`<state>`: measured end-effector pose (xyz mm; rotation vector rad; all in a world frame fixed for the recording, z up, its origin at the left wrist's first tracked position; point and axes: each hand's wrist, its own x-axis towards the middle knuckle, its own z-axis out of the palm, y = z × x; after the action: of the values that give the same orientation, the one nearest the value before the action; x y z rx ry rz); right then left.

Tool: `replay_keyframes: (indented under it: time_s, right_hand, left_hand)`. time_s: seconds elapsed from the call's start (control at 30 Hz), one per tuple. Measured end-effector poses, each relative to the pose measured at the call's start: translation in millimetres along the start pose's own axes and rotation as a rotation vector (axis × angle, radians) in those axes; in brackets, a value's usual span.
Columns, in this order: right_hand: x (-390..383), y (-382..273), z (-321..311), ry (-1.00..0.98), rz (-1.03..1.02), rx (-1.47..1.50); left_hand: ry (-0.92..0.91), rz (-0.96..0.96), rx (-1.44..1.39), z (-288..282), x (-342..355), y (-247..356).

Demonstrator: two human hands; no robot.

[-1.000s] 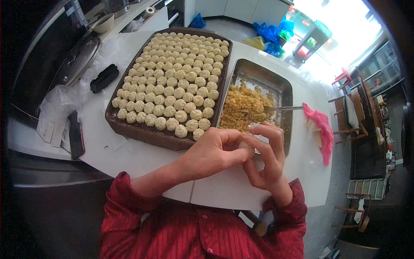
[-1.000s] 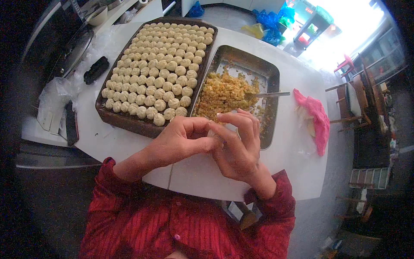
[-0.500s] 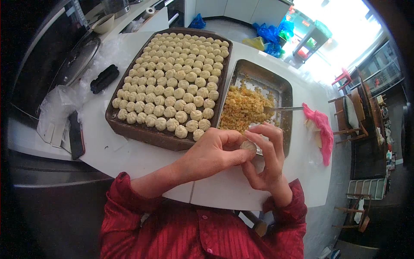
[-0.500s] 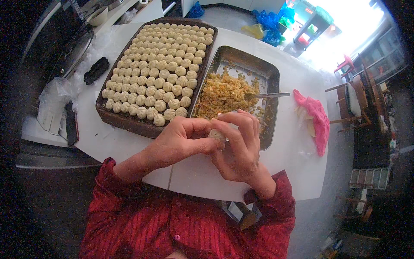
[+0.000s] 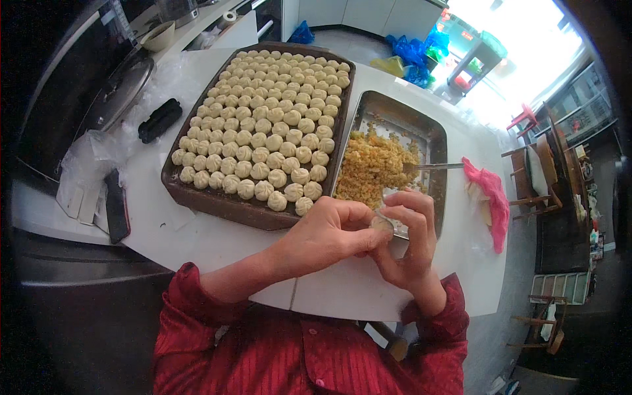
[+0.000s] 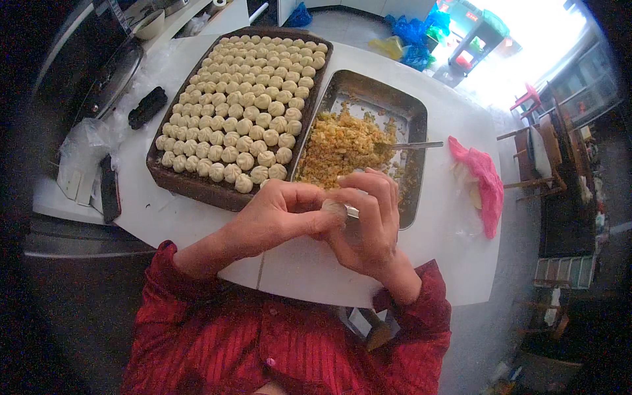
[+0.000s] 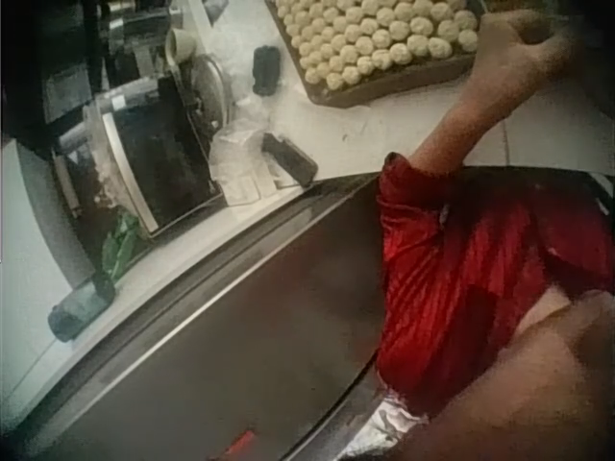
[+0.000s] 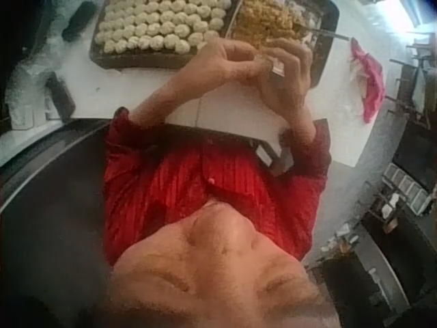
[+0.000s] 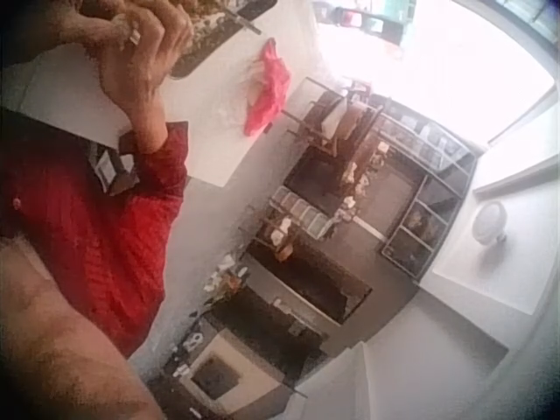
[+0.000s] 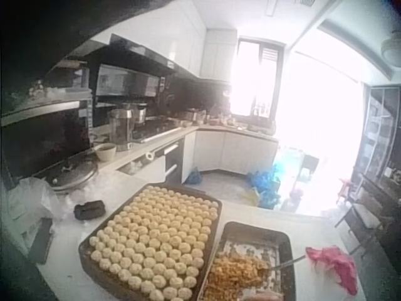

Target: Preparing and folding dough with filling to make buns.

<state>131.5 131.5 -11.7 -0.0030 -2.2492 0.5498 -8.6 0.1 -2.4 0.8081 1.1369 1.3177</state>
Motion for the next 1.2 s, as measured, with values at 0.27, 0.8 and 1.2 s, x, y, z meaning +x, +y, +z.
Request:
replay_keyframes:
  time_s: [0.27, 0.8, 1.2]
  right_hand:
    - [3.3, 0.4, -3.4, -0.075, -0.061, -0.059]
    - [7.1, -2.8, -8.0, -0.133, -0.074, -0.034]
    - [6.3, -2.8, -5.9, -0.039, 0.136, 0.086]
  left_hand:
    - [0.075, 0.068, 0.037, 2.1, -0.6, 3.1]
    - [0.056, 0.062, 0.032, 0.6, -2.6, 6.2]
    - [0.08, -0.04, -0.28, -2.3, -3.1, 12.0]
